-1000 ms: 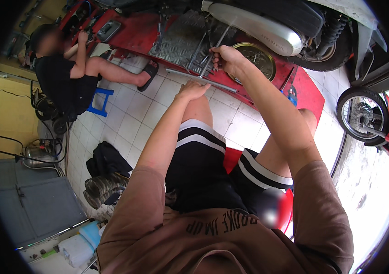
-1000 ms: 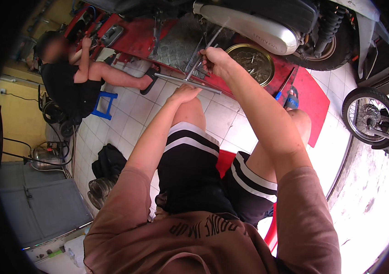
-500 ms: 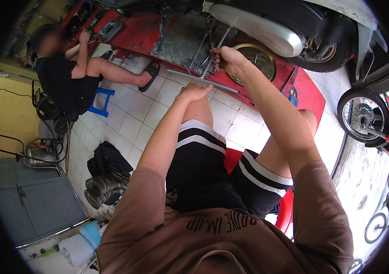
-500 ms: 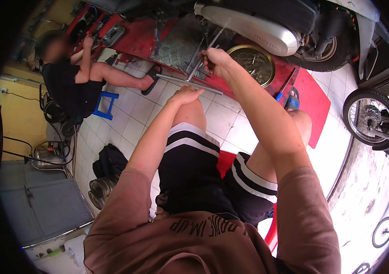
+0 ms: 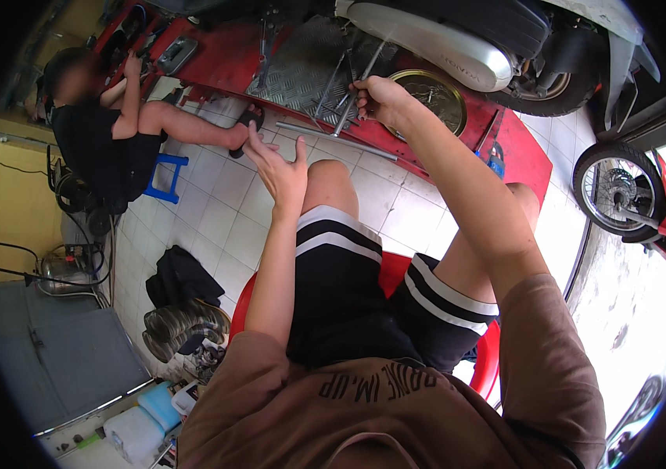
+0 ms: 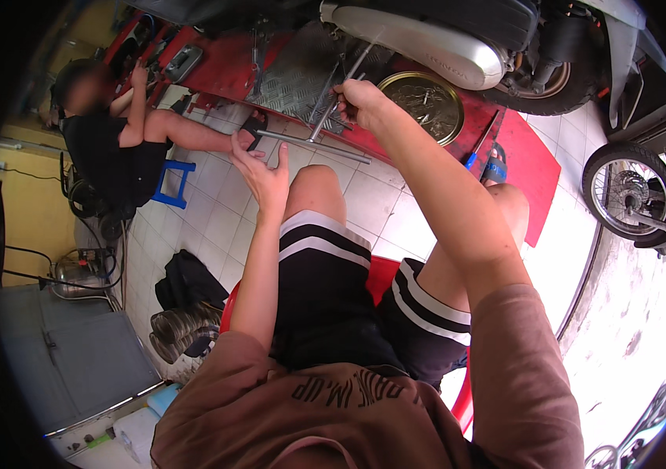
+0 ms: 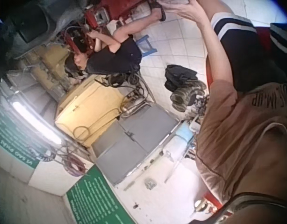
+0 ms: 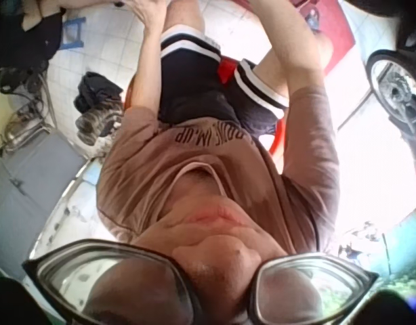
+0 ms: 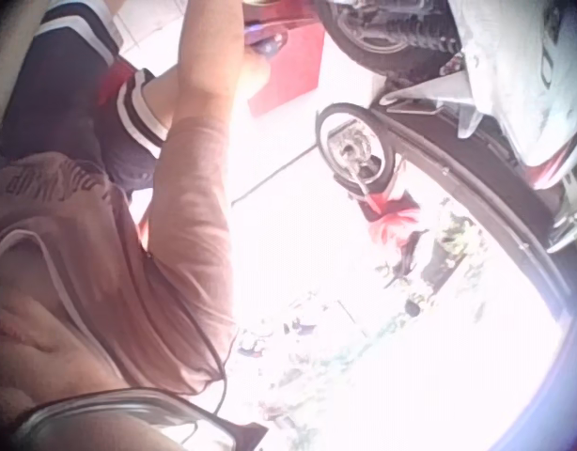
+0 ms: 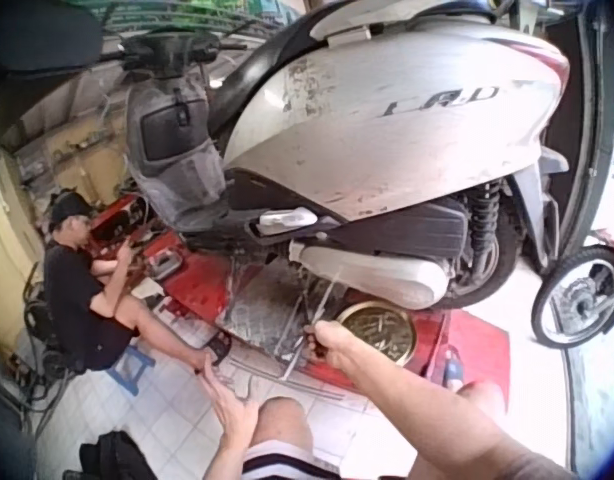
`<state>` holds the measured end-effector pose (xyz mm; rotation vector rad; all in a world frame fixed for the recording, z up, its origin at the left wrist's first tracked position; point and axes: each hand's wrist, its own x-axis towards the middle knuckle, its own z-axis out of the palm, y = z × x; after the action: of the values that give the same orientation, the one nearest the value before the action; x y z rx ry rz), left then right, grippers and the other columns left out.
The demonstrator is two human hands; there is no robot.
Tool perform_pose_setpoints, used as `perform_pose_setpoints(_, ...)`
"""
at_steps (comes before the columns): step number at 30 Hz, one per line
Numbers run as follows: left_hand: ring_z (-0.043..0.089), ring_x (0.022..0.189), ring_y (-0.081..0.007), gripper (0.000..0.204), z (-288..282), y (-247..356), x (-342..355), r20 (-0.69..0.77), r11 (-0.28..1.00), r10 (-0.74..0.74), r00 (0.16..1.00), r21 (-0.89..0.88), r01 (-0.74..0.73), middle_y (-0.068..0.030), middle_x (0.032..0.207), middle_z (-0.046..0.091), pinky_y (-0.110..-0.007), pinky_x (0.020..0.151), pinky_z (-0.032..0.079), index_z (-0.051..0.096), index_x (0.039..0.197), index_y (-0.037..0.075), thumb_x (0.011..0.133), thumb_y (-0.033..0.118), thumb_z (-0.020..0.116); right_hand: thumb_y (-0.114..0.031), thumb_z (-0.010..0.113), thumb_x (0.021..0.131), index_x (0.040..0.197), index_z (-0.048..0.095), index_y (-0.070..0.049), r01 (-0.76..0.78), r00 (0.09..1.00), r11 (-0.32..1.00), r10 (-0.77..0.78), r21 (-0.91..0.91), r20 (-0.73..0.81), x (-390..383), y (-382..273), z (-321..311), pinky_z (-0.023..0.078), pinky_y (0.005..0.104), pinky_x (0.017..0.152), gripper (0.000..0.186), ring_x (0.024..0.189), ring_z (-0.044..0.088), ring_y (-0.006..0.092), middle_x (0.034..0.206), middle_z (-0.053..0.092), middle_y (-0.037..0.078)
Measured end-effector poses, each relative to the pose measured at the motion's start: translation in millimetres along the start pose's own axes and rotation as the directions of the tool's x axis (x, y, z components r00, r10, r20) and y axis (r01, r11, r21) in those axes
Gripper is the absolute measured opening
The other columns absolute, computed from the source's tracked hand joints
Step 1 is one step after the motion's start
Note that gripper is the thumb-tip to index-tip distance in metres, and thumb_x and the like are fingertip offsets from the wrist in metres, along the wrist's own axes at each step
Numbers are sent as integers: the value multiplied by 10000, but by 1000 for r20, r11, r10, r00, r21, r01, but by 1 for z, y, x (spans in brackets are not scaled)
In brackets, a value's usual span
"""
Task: The person is sitting on a red chair in a workshop, using a T-handle wrench to tighten bolts on the undercarriage of a white scooter. They also use a blue-handled screwdriver to adjust components near the engine area.
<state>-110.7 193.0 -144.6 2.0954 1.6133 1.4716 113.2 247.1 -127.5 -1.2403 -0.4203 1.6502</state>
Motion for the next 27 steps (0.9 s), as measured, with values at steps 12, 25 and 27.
perform_pose_setpoints(12, 640, 717, -294, 242, -7, 6, -4, 346, 988, -64, 936, 156, 10, -119, 815, 639, -400, 687, 499, 652, 1090, 54, 932, 200, 542, -155, 495, 948, 861, 578, -77, -121, 941, 985, 73, 125, 331, -22, 12, 19, 364, 259, 559, 143, 574, 407, 104, 658, 479, -26)
perform_pose_setpoints(25, 415, 459, -70, 542, -41, 66, 7, 870, 510, -313, 381, -184, 840, -14, 592, 523, -214, 429, 305, 396, 1362, 12, 975, 391, 406, -154, 525, 948, 879, 565, -36, -84, 962, 996, 76, 19, 263, -12, 25, 16, 335, 264, 533, 143, 572, 377, 118, 639, 443, -8)
perform_pose_setpoints(27, 392, 484, -61, 529, -49, 61, 19, 924, 381, -152, 350, -272, 884, 12, 593, 488, -213, 465, 286, 431, 1347, 73, 966, 439, 396, -159, 532, 945, 876, 564, -35, -68, 965, 996, 53, 51, 256, -12, 24, 16, 338, 270, 539, 145, 573, 374, 122, 629, 429, -7)
